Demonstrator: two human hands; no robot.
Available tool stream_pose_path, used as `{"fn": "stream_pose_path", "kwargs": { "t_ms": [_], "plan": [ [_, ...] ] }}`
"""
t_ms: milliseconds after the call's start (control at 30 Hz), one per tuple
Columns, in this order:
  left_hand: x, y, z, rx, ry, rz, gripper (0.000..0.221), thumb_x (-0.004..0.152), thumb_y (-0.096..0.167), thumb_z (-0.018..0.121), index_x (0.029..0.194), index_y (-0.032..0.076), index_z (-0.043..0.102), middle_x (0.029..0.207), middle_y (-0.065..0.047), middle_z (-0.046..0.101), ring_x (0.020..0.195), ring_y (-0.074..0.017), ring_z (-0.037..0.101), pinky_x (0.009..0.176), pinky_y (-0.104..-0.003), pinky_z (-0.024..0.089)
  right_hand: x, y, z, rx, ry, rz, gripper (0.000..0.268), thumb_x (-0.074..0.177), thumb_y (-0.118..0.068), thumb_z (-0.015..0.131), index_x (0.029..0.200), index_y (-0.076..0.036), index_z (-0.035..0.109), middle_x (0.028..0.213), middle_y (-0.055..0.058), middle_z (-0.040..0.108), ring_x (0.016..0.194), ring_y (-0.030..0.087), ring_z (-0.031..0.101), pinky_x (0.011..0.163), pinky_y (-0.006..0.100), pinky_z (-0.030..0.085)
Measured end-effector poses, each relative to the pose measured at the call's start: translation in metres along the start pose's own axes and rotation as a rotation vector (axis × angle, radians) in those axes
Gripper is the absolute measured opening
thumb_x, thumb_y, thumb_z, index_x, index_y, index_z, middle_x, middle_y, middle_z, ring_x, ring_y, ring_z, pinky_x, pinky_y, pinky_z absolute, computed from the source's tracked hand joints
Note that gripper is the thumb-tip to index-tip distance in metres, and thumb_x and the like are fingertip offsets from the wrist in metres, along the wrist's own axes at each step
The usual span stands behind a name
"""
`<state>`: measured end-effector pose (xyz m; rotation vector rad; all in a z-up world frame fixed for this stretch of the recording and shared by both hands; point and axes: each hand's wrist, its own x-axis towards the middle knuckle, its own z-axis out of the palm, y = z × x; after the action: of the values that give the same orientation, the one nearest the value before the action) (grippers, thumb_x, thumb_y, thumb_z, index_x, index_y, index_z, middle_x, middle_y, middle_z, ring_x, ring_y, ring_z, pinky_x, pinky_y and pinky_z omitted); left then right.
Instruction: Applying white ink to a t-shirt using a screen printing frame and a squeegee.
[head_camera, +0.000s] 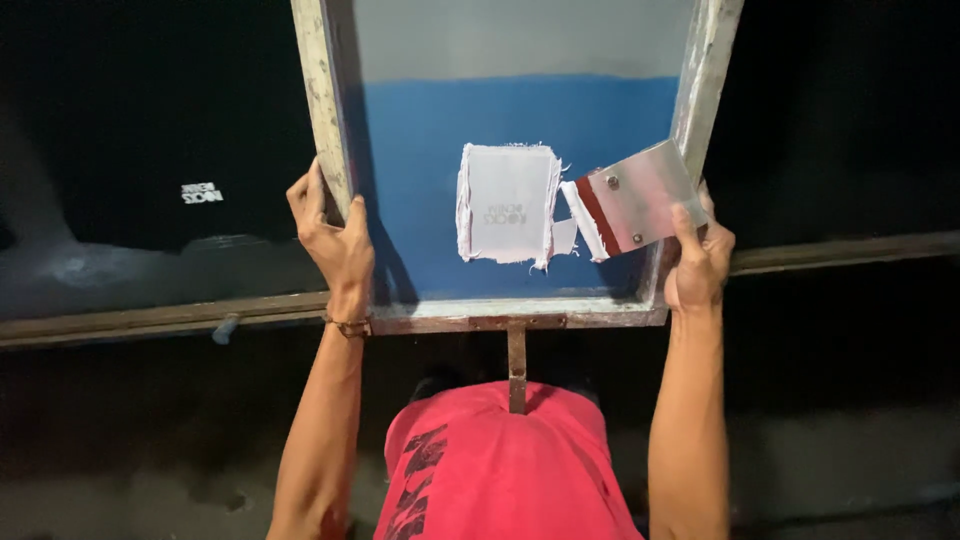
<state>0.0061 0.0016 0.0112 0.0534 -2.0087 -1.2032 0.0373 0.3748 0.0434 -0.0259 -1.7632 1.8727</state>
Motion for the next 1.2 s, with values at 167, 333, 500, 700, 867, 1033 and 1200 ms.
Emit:
{"fn": "stream_pose_path", "kwargs": {
  "t_ms": [167,333,500,700,867,1033,1200],
  "plan": [
    [0.001,-0.004,0.0,-0.015,-0.021,-0.003,0.07,0.086,-0.009,0.071,0.152,0.005,0.052,0.127,-0.016,0.052,0.119,-0.0315,0.058,0.102,-0.048,0.041,0.002,0.001,0.0,0.004,-0.005,-0.003,0.028,0.1,-0.011,0.072,0.126,-0.003,0.068,0.121,0.005,0.068,0.119,0.013,0.058,0.116,0.045,0.044],
    [-0.001,-0.001,-0.005,-0.027,-0.019,-0.008,0.07,0.087,-0.008,0.072,0.152,0.008,0.053,0.128,-0.014,0.054,0.12,-0.0297,0.059,0.101,-0.047,0.041,0.001,-0.01,0.002,0.034,-0.021,0.019,0.025,0.102,-0.013,0.07,0.125,-0.004,0.07,0.121,0.004,0.069,0.118,0.011,0.059,0.117,0.042,0.044],
    [0.001,-0.021,0.005,-0.034,-0.099,-0.036,0.074,0.088,-0.009,0.074,0.155,0.011,0.05,0.131,-0.012,0.053,0.123,-0.0287,0.057,0.1,-0.046,0.043,0.004,0.001,0.008,-0.043,0.051,0.005,0.021,0.102,-0.012,0.071,0.119,0.0,0.072,0.117,0.014,0.071,0.117,0.015,0.061,0.118,0.046,0.044],
    [0.001,-0.011,0.0,-0.067,-0.081,-0.05,0.07,0.086,-0.008,0.073,0.152,0.007,0.052,0.13,-0.016,0.054,0.122,-0.0302,0.058,0.105,-0.046,0.042,0.004,0.025,-0.013,-0.023,0.054,0.045,0.02,0.103,-0.019,0.069,0.117,-0.006,0.074,0.111,0.003,0.072,0.109,0.01,0.065,0.113,0.041,0.046],
    [0.002,-0.004,-0.006,-0.087,-0.071,-0.057,0.068,0.09,-0.007,0.071,0.153,0.009,0.051,0.132,-0.013,0.052,0.122,-0.0275,0.057,0.105,-0.046,0.041,0.006,0.021,-0.015,-0.016,0.052,0.07,0.018,0.101,-0.02,0.067,0.109,-0.006,0.075,0.103,0.005,0.073,0.103,0.011,0.064,0.109,0.039,0.047],
    [0.002,0.0,-0.01,-0.027,-0.088,-0.036,0.069,0.088,-0.007,0.073,0.152,0.006,0.051,0.129,-0.015,0.051,0.121,-0.0282,0.056,0.105,-0.045,0.04,0.005,0.046,-0.029,0.032,0.073,0.123,0.019,0.102,-0.021,0.067,0.112,-0.007,0.075,0.106,0.004,0.073,0.105,0.011,0.063,0.107,0.04,0.046],
    [0.003,0.0,-0.011,-0.055,-0.098,-0.036,0.069,0.095,-0.006,0.069,0.157,0.013,0.047,0.136,-0.009,0.05,0.124,-0.0245,0.057,0.106,-0.043,0.04,0.0,0.066,-0.035,0.054,0.054,0.103,0.029,0.105,-0.019,0.066,0.131,-0.006,0.068,0.13,0.01,0.068,0.128,0.021,0.059,0.115,0.048,0.039]
  ]
}}
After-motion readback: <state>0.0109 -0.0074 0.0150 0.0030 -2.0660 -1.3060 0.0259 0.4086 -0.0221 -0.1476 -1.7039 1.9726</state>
